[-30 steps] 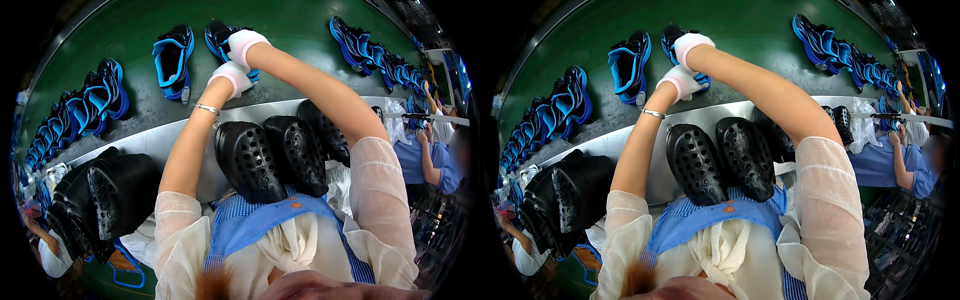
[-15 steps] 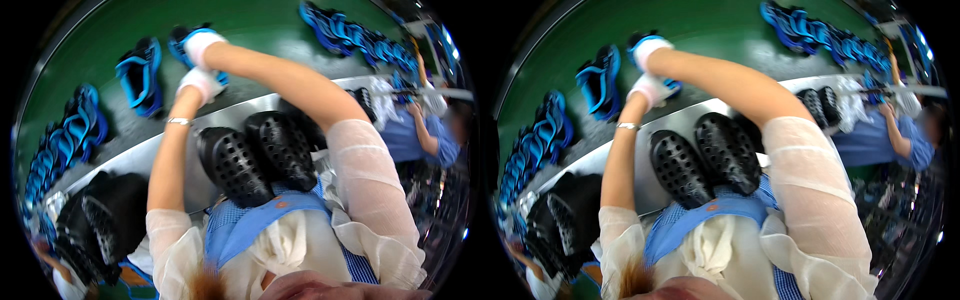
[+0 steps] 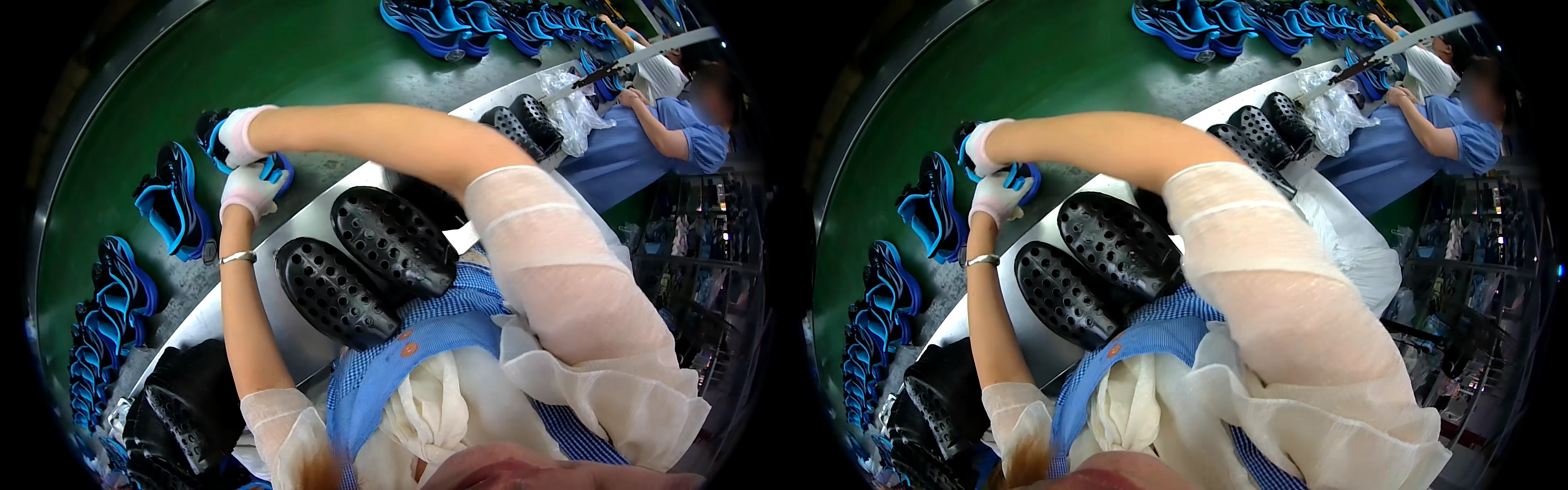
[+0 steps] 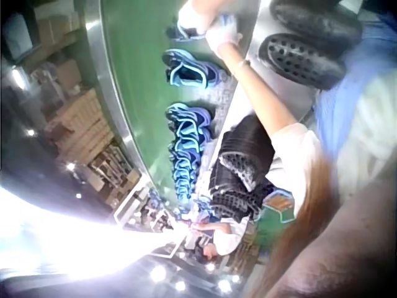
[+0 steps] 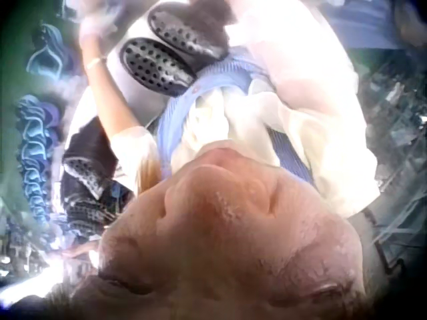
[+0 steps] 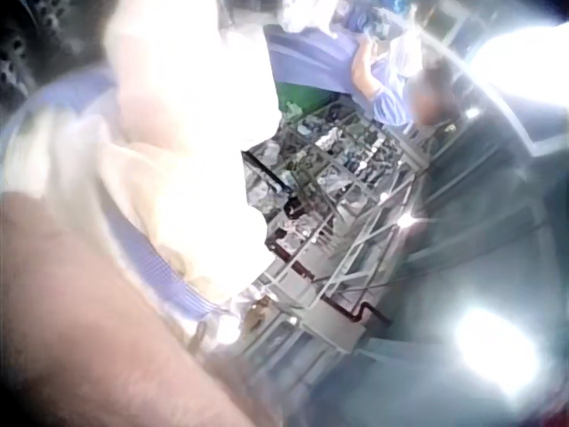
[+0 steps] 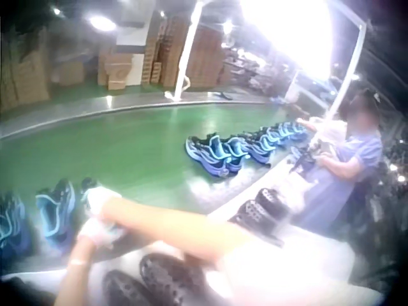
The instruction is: The person places black plastic shoe components into blue and black sneakers on an assembly line. The person handles multiple sneakers one by one, inserting a black component into each shoe before moving on to the next one.
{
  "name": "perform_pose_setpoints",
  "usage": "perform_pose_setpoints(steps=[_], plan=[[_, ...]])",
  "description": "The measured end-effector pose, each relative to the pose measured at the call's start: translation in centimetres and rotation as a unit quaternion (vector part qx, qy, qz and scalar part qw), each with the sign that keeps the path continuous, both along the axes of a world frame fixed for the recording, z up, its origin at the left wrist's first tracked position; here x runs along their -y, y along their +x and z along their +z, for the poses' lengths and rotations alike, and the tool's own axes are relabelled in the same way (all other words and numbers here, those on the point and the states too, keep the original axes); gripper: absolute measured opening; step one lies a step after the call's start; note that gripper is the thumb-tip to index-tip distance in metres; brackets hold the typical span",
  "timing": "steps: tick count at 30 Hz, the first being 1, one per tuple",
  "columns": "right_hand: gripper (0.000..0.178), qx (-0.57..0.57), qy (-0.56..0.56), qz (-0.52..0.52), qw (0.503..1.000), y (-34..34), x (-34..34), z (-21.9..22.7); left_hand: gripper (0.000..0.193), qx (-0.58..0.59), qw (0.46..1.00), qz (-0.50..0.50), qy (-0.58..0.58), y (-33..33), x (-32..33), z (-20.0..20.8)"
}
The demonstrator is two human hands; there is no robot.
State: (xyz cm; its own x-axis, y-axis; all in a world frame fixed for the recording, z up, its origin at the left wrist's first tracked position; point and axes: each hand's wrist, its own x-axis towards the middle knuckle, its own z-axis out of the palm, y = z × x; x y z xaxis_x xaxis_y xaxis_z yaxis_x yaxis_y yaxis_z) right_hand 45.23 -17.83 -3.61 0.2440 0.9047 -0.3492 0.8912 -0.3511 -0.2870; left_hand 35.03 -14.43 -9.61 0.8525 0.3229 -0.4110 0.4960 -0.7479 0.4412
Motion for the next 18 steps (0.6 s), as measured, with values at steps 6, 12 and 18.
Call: perform_pose_setpoints(steps=[6, 12, 18], plan=[[0.039, 0.089, 0.057, -0.009, 0.994, 10.4, 9.3, 4.5, 0.031, 0.025, 0.987, 0.111, -0.112, -0.8, 1.5, 1.8], [0.041, 0.238, 0.025, -0.188, 0.953, 24.6, 21.8, 5.0, 0.03, 0.013, 0.988, 0.104, -0.113, -0.2, 1.4, 1.6], [0.06, 0.237, -0.052, -0.247, 0.938, 29.6, 27.4, 2.2, 0.033, -0.018, 0.992, 0.101, -0.08, -0.2, 1.5, 1.9]])
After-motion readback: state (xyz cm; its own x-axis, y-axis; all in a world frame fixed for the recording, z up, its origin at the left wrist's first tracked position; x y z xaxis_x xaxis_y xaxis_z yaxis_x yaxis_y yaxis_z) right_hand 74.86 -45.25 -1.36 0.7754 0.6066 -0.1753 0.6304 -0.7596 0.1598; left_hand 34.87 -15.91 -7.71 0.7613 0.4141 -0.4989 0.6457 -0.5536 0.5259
